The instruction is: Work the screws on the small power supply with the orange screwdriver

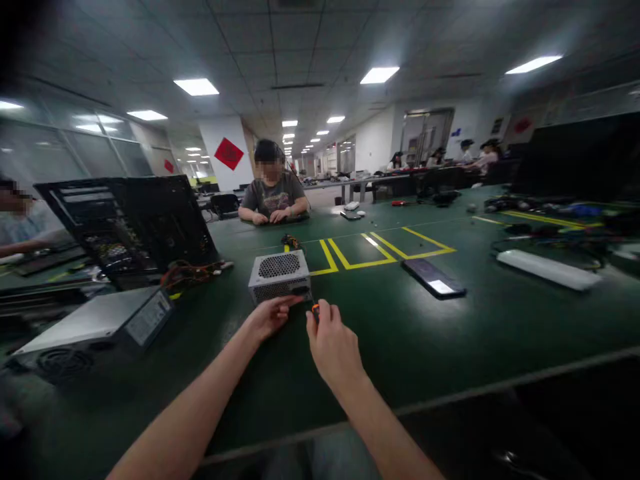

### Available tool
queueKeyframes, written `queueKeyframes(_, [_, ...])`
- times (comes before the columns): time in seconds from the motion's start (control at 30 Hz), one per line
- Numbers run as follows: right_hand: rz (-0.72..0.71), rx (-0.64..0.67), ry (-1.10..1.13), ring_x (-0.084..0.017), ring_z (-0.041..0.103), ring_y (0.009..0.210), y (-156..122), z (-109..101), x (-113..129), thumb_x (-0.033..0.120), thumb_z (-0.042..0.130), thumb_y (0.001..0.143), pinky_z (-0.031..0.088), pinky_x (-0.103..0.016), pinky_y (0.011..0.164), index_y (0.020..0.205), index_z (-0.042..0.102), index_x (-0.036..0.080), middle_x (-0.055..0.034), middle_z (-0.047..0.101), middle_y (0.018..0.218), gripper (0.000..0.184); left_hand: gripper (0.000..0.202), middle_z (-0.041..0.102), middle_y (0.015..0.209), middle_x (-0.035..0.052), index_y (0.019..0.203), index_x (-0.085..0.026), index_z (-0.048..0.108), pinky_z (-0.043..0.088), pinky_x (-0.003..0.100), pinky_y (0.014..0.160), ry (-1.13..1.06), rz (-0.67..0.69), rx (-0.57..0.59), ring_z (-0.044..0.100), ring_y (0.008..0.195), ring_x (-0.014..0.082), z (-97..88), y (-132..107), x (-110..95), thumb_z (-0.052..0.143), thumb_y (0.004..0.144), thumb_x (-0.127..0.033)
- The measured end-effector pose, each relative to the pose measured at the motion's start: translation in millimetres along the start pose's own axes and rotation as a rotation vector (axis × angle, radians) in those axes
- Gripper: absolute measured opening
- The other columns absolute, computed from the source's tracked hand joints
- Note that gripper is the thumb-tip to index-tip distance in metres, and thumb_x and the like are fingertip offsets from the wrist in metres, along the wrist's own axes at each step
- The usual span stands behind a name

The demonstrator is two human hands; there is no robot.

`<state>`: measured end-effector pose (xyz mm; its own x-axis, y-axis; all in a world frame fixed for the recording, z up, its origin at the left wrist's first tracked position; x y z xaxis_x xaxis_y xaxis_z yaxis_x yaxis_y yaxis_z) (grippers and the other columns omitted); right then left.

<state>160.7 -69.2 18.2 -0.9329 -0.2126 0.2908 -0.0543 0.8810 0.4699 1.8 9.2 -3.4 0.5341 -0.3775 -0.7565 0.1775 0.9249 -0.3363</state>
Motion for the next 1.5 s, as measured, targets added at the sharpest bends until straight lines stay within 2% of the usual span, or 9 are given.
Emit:
queueKeyframes(0.1, [0.009,0.04,0.014,-0.016,0.062,0.061,0,-3,2,0.03,0.026,0.092,0.037,-0.025,0.048,0.107,0.042,0.017,-0.0047,0.062,0.082,0.026,0.011,0.063,0.1,0.0133,0.085,-0.007,0.057,0.032,0.008,0.033,0.0,-0.003,-0.019,0.038,0.042,-0.002,-1.4,1,-1,0.052,0.075,-0.004])
queueKeyframes(0.2, [-0.049,0.033,0.035,-0.014,0.06,0.064,0,-2,3,0.024,0.031,0.09,0.039,-0.023,0.049,0.102,0.043,0.017,-0.0046,0.061,0.084,0.019,0.012,0.063,0.1,0.0134,0.086,-0.007,0.058,0.033,0.009,0.034,0.003,0.002,-0.025,0.04,0.042,-0.0015,-2.4,3,-1,0.053,0.075,-0.005])
queueKeyframes(0.43, [-0.255,-0.076,0.047,-0.017,0.055,0.08,-3,1,-4,0.012,0.04,0.084,0.046,-0.029,0.067,0.096,0.05,0.016,-0.0068,0.056,0.089,0.016,0.011,0.062,0.101,0.015,0.086,-0.006,0.058,0.033,0.009,0.035,-0.003,0.006,-0.029,0.039,0.043,-0.0015,-3.5,5,0,0.054,0.076,-0.006])
queueKeyframes(0.67, [-0.21,-0.12,0.196,-0.016,0.054,0.083,-2,3,-6,0.008,0.043,0.078,0.048,-0.029,0.072,0.095,0.049,0.016,-0.0072,0.05,0.095,0.02,0.012,0.062,0.103,0.0157,0.086,-0.005,0.059,0.032,0.009,0.034,-0.01,0.012,-0.007,0.037,0.042,-0.0021,-1.8,2,0,0.054,0.075,-0.005])
queueKeyframes(0.87, [-0.151,-0.146,0.136,-0.012,0.055,0.066,-3,5,-12,0.022,0.036,0.087,0.045,-0.024,0.055,0.105,0.049,0.017,-0.0046,0.05,0.088,0.022,0.015,0.061,0.104,0.0156,0.089,-0.005,0.059,0.033,0.01,0.035,-0.015,0.011,0.007,0.038,0.043,-0.0016,-5.6,5,1,0.055,0.075,-0.006])
queueKeyframes(1.0, [-0.132,-0.165,0.104,-0.012,0.055,0.065,-1,3,-15,0.03,0.032,0.09,0.044,-0.024,0.054,0.101,0.053,0.02,-0.0028,0.051,0.081,0.026,0.013,0.062,0.103,0.0158,0.087,-0.005,0.059,0.035,0.009,0.036,-0.007,0.014,0.012,0.039,0.044,-0.0013,-6.6,7,2,0.055,0.075,-0.006])
queueKeyframes(1.23, [-0.154,-0.158,0.23,-0.013,0.055,0.075,-5,4,-12,0.019,0.043,0.081,0.047,-0.024,0.062,0.103,0.049,0.015,-0.0084,0.046,0.1,0.023,0.013,0.062,0.102,0.0159,0.086,-0.005,0.061,0.033,0.009,0.035,0.023,0.0,-0.01,0.041,0.044,-0.0012,-1.1,1,1,0.055,0.075,-0.007])
queueKeyframes(1.4, [-0.209,-0.163,0.164,-0.011,0.055,0.069,-7,5,-14,0.023,0.035,0.088,0.045,-0.021,0.058,0.107,0.049,0.016,-0.0053,0.05,0.091,0.024,0.014,0.061,0.104,0.016,0.087,-0.006,0.061,0.034,0.01,0.036,0.021,0.012,0.001,0.041,0.045,-0.0009,-3.0,5,2,0.056,0.075,-0.008])
queueKeyframes(1.5, [-0.202,-0.188,0.092,-0.01,0.054,0.064,-6,5,-18,0.028,0.032,0.091,0.043,-0.02,0.056,0.103,0.053,0.018,-0.003,0.051,0.082,0.026,0.014,0.061,0.105,0.0165,0.088,-0.006,0.061,0.035,0.01,0.036,0.026,0.019,0.002,0.041,0.045,-0.0007,-5.3,8,3,0.056,0.075,-0.008])
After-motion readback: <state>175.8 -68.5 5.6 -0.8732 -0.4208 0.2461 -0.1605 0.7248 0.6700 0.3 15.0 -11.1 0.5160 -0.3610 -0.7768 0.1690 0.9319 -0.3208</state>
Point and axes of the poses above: each hand's wrist, its own y-axis towards the middle knuckle, its own z-axis out of the palm, x = y × z, the point moved 1 cm from there along y, towards the middle knuckle
